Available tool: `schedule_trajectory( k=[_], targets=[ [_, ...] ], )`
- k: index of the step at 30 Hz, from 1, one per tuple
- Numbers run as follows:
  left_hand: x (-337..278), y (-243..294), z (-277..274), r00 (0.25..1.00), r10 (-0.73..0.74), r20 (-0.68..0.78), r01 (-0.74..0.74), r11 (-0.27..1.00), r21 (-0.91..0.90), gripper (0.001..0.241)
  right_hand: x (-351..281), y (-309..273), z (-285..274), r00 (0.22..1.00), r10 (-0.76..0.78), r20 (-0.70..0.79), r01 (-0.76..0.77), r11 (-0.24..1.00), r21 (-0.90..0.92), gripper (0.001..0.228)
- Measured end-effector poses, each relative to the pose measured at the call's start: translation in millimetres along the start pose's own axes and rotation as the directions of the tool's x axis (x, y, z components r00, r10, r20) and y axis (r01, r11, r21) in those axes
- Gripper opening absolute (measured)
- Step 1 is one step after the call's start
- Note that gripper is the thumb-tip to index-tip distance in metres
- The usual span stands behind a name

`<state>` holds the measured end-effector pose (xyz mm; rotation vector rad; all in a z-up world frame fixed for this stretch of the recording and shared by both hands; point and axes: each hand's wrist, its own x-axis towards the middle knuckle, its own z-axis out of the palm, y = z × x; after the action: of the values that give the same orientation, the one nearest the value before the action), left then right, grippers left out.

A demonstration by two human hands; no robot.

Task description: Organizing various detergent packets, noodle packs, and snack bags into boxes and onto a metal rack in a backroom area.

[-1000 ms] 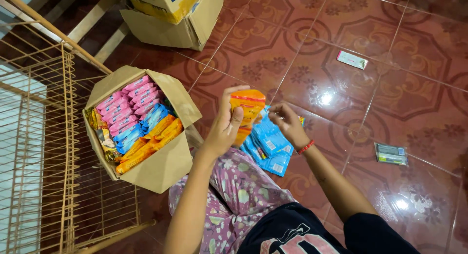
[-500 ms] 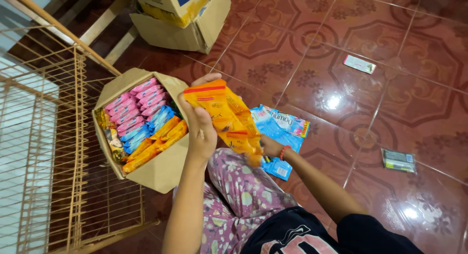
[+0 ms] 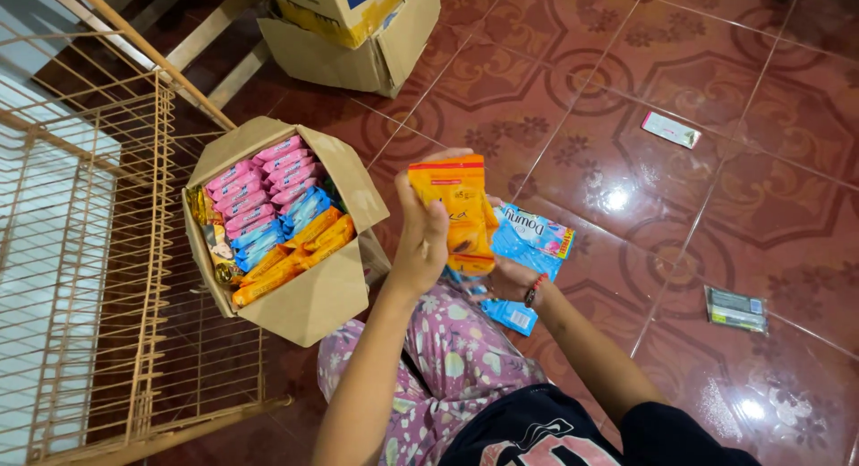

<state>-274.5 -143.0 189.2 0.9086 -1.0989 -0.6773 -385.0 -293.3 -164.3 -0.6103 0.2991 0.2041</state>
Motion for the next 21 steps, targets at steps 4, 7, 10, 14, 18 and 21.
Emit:
schedule_trajectory(
  k=[4,7,10,14,18,21],
  targets=[
    [-5.9,-9.9,3.7,0.999,-0.025,0.032,0.025,1.0,0.016,0.068,6.3,-27.5,44.4,0.981,-0.191,-0.024,0.189,0.93,0.316,0.058],
    [-10.0,-17.9,3.4,0.997,-0.043,0.064,0.042,0.999,0.025,0.067,15.2,-51.0,64.2,0.923,-0.381,0.054,0.297,0.796,0.528,0.053],
    [-16.9,-30.1,-7.7,0.986,-0.165,0.01,0.164,0.986,0.032,0.064,10.6,-75.2,78.6,0.863,-0.498,0.081,0.328,0.676,0.66,0.052],
    [-11.8,-45.7,-29.6,0.963,-0.234,-0.132,0.238,0.971,0.021,0.058,-25.0,-112.7,141.4,0.722,-0.686,-0.094,0.692,0.714,0.102,0.066],
    [-10.2,-64.9,-36.7,0.963,-0.113,-0.245,0.137,0.987,0.083,0.047,-51.0,-121.6,202.4,0.711,-0.702,0.033,0.703,0.71,-0.038,0.072],
    [-7.5,-55.0,-25.6,0.93,-0.033,-0.367,0.113,0.973,0.199,0.043,-50.3,-109.5,212.6,0.744,-0.659,0.106,0.668,0.739,-0.093,0.079]
  ],
)
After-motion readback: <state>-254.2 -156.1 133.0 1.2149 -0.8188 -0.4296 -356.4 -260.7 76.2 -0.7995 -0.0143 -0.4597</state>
